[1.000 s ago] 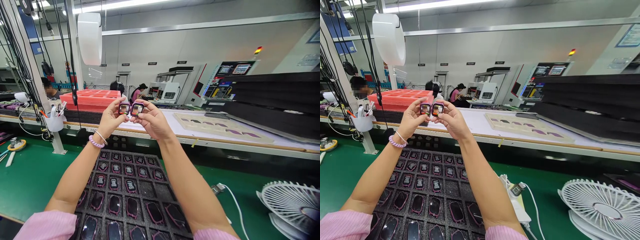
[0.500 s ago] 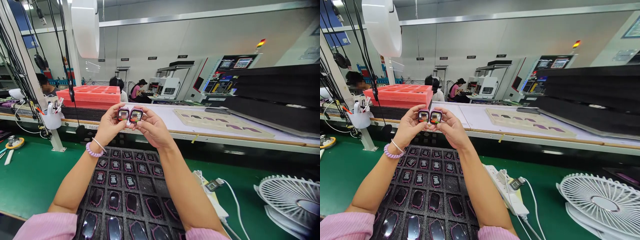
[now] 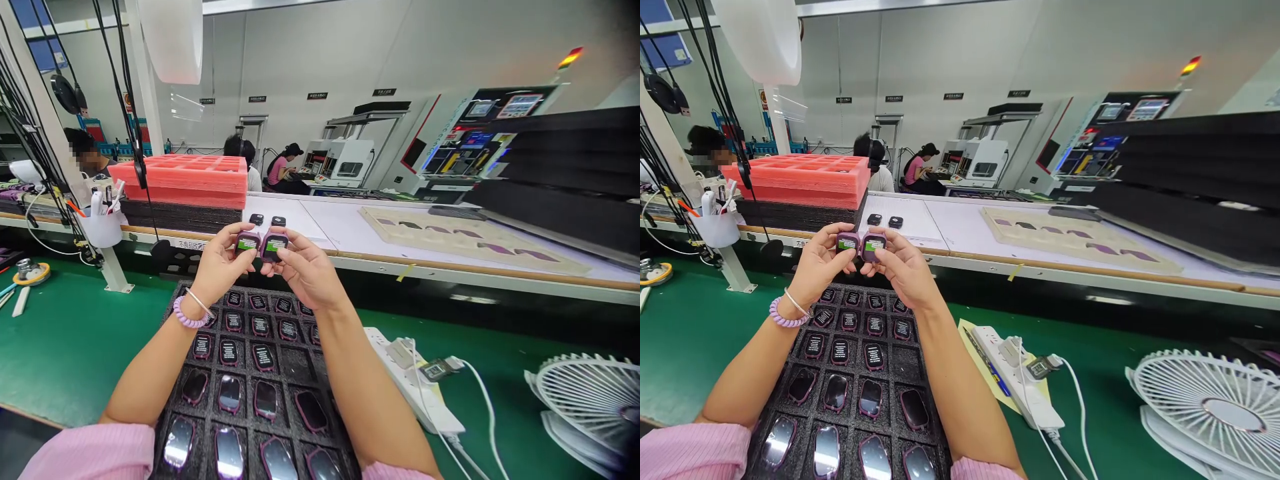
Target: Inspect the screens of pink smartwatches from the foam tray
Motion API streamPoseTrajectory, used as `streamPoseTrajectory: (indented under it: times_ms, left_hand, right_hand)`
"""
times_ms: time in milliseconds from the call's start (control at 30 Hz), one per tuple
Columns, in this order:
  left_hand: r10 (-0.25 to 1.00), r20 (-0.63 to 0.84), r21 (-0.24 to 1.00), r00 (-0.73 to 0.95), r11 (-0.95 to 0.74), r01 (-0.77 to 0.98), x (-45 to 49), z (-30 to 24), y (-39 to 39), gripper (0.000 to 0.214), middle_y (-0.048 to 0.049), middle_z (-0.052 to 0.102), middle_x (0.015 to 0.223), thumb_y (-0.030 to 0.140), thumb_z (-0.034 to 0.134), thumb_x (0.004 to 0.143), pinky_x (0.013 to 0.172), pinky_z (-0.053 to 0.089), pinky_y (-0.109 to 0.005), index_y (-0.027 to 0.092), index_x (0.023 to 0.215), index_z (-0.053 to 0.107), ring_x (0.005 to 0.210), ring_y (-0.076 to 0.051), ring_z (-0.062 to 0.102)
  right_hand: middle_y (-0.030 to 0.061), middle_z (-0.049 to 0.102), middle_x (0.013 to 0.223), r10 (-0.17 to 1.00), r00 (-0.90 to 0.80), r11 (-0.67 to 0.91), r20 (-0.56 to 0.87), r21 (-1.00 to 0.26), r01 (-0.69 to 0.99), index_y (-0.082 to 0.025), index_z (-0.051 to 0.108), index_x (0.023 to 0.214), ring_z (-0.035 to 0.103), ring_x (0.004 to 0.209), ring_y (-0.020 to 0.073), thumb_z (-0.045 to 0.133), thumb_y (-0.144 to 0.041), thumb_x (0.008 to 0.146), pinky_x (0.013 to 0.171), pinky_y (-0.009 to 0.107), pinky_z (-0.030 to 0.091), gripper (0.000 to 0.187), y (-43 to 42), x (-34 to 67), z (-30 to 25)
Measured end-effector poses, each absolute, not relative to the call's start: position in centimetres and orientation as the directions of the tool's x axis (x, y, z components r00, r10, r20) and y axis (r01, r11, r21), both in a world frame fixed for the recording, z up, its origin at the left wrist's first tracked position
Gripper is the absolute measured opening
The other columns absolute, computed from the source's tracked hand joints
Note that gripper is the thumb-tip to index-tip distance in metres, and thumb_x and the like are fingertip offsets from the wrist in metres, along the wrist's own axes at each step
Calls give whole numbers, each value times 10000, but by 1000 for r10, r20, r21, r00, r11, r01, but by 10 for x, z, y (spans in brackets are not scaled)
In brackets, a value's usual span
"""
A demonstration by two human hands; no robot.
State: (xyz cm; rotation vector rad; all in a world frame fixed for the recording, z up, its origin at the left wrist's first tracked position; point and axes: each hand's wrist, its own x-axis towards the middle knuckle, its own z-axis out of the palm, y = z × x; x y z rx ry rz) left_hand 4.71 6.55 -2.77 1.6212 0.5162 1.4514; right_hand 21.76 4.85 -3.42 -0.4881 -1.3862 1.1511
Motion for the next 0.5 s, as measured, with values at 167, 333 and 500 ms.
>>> streamPoseTrajectory:
  times_ms: [167,333,500]
  left_hand:
    - [795,560,826,233,-514,-232,47,-28,64,444,-34,638,980,220,705,756,553,567,-162,173,1176,571,584,-82,654]
    - [798,542,839,264,-493,-231,46,-27,62,442,-56,656,1019,280,698,786,572,593,-183,169,1195,572,590,-88,663]
    - [789,539,841,294,-484,-240,46,-30,62,465,-59,670,994,335,702,816,581,600,-188,163,1224,562,594,-99,670]
  right_hand:
    - [2,656,856,838,-201,425,508,-837,-345,-226,598,1196,656,677,191,838,-347,757,639,315,556,515,47,218,-33]
    - [-7,651,833,840,-182,428,511,-830,-359,-226,604,1145,633,611,165,840,-373,775,591,285,531,463,46,217,-32]
    - [-18,637,780,836,-152,459,528,-823,-336,-223,610,1126,615,575,154,848,-398,788,551,264,509,450,47,217,-35]
